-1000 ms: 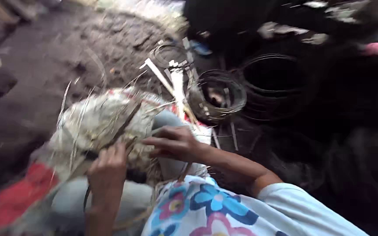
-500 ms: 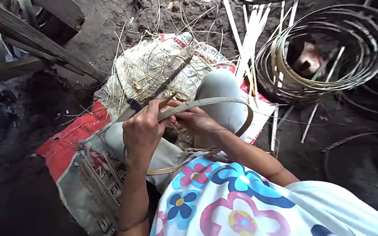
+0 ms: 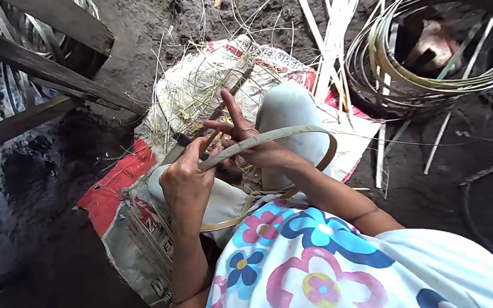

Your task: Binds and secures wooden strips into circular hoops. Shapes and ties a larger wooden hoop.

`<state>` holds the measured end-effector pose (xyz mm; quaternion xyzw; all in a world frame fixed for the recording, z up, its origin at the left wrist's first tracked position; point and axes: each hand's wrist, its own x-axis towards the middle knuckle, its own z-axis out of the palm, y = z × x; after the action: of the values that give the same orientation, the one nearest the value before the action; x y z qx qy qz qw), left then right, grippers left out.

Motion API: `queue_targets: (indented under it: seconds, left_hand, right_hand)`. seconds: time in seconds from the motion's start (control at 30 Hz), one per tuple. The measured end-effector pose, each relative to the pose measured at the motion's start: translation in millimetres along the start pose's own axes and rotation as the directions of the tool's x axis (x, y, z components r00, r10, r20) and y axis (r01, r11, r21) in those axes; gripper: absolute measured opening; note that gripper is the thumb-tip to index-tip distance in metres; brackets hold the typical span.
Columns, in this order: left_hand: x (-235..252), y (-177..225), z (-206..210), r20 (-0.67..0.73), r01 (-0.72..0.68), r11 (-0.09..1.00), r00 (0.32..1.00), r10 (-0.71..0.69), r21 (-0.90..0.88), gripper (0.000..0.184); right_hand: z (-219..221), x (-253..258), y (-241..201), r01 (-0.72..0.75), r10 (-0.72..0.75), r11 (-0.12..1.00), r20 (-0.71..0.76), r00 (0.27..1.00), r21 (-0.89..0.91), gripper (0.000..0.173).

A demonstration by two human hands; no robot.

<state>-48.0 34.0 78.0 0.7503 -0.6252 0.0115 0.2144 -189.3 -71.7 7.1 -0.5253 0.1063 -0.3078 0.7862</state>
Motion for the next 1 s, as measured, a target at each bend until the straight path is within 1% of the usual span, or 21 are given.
queue_targets:
  seconds: [0.07, 0.1, 0.2, 0.27, 0.37, 0.43, 0.53, 0.6, 0.67, 0.7, 0.73, 0.77, 0.8, 0.83, 0.87, 0.9, 0.93, 0.97, 1.0]
  left_hand:
    - [2.7, 1.6, -0.3, 0.032, 0.001, 1.0, 0.999, -0.001, -0.022, 0.032]
    - [4.6, 2.5, -0.7, 0.055, 0.003, 1.0, 0.998, -0.002, -0.028, 0.032]
    - [9.6, 4.3, -0.2, 0.128, 0.019, 0.999, 0.992, -0.013, -0.041, 0.026]
    - [12.2, 6.2, -2.0, 0.173, 0.043, 0.998, 0.984, -0.035, -0.042, 0.021]
    - [13.6, 9.1, -3.6, 0.205, 0.09, 0.996, 0.975, -0.083, -0.024, 0.018]
    - [14.4, 12.4, -4.4, 0.212, 0.118, 0.993, 0.971, -0.114, -0.004, 0.017]
    - [17.5, 13.9, -4.9, 0.222, 0.121, 0.993, 0.968, -0.115, -0.011, 0.016]
    - [17.8, 12.8, -2.0, 0.187, 0.098, 0.995, 0.978, -0.094, -0.012, 0.015]
    - [16.3, 11.5, 1.4, 0.134, 0.083, 0.997, 0.988, -0.08, -0.012, 0.02]
    - [15.0, 9.6, 3.0, 0.106, 0.074, 0.997, 0.992, -0.073, -0.012, 0.022]
    - [13.9, 7.2, 3.8, 0.083, 0.07, 0.997, 0.994, -0.069, -0.01, 0.025]
    - [13.3, 4.5, 3.6, 0.067, 0.072, 0.997, 0.995, -0.071, -0.005, 0.026]
    - [13.1, 1.1, 4.1, 0.051, 0.076, 0.997, 0.996, -0.076, 0.002, 0.027]
    - [13.6, -2.5, 4.9, 0.041, 0.08, 0.997, 0.996, -0.08, 0.009, 0.029]
    - [14.3, -5.3, 6.0, 0.042, 0.088, 0.996, 0.995, -0.089, 0.014, 0.03]
    - [14.9, -6.9, 7.1, 0.049, 0.099, 0.995, 0.994, -0.1, 0.019, 0.031]
    - [15.3, -7.9, 8.4, 0.057, 0.107, 0.994, 0.992, -0.108, 0.022, 0.032]
    - [15.8, -8.5, 9.4, 0.066, 0.112, 0.993, 0.991, -0.113, 0.025, 0.033]
    - [16.9, -8.8, 10.7, 0.074, 0.112, 0.993, 0.991, -0.114, 0.024, 0.033]
  right_hand:
    - [4.4, -1.2, -0.5, 0.064, -0.059, 0.994, 0.059, 0.997, -0.086, 0.09]
    - [6.6, -0.5, -1.6, 0.077, -0.07, 0.992, 0.073, 0.995, -0.096, 0.089]
    - [11.2, 1.9, -3.8, 0.076, -0.066, 0.991, 0.087, 0.994, -0.113, 0.092]
    - [11.8, 3.3, -3.3, 0.077, -0.069, 0.993, 0.089, 0.994, -0.093, 0.094]
    - [12.0, 5.3, -1.0, 0.089, -0.082, 0.992, 0.072, 0.994, -0.095, 0.098]
    - [10.4, 7.3, 4.5, 0.15, -0.143, 0.984, 0.076, 0.987, -0.099, 0.099]
    - [11.3, 9.3, 7.6, 0.213, -0.209, 0.974, 0.063, 0.976, -0.075, 0.098]
    - [14.4, 11.4, 8.2, 0.243, -0.241, 0.967, 0.026, 0.97, -0.078, 0.094]
    - [16.8, 10.2, 8.6, 0.231, -0.238, 0.962, -0.029, 0.971, -0.144, 0.091]
    - [15.7, 5.3, 9.8, 0.195, -0.21, 0.959, -0.055, 0.976, -0.207, 0.089]
    - [13.7, -4.7, 10.5, 0.123, -0.16, 0.941, -0.093, 0.983, -0.316, 0.085]
    - [10.3, -19.8, 10.4, 0.038, -0.106, 0.892, -0.126, 0.986, -0.451, 0.076]
    - [3.6, -37.0, 6.2, -0.009, -0.074, 0.801, -0.113, 0.991, -0.599, 0.059]
    - [-5.9, -56.8, -2.9, -0.021, -0.049, 0.702, -0.078, 0.996, -0.712, 0.044]
    - [-18.4, -79.5, -16.4, -0.037, -0.019, 0.616, -0.062, 0.998, -0.787, 0.037]
    - [-34.1, -104.3, -32.6, -0.085, 0.021, 0.572, -0.089, 0.996, -0.816, 0.032]
    - [-53.3, -131.4, -50.1, -0.174, 0.083, 0.555, -0.153, 0.985, -0.813, 0.028]
    - [-74.7, -161.0, -66.5, -0.293, 0.156, 0.536, -0.248, 0.956, -0.792, 0.028]
    - [-97.4, -192.7, -79.5, -0.433, 0.235, 0.514, -0.364, 0.901, -0.74, 0.029]
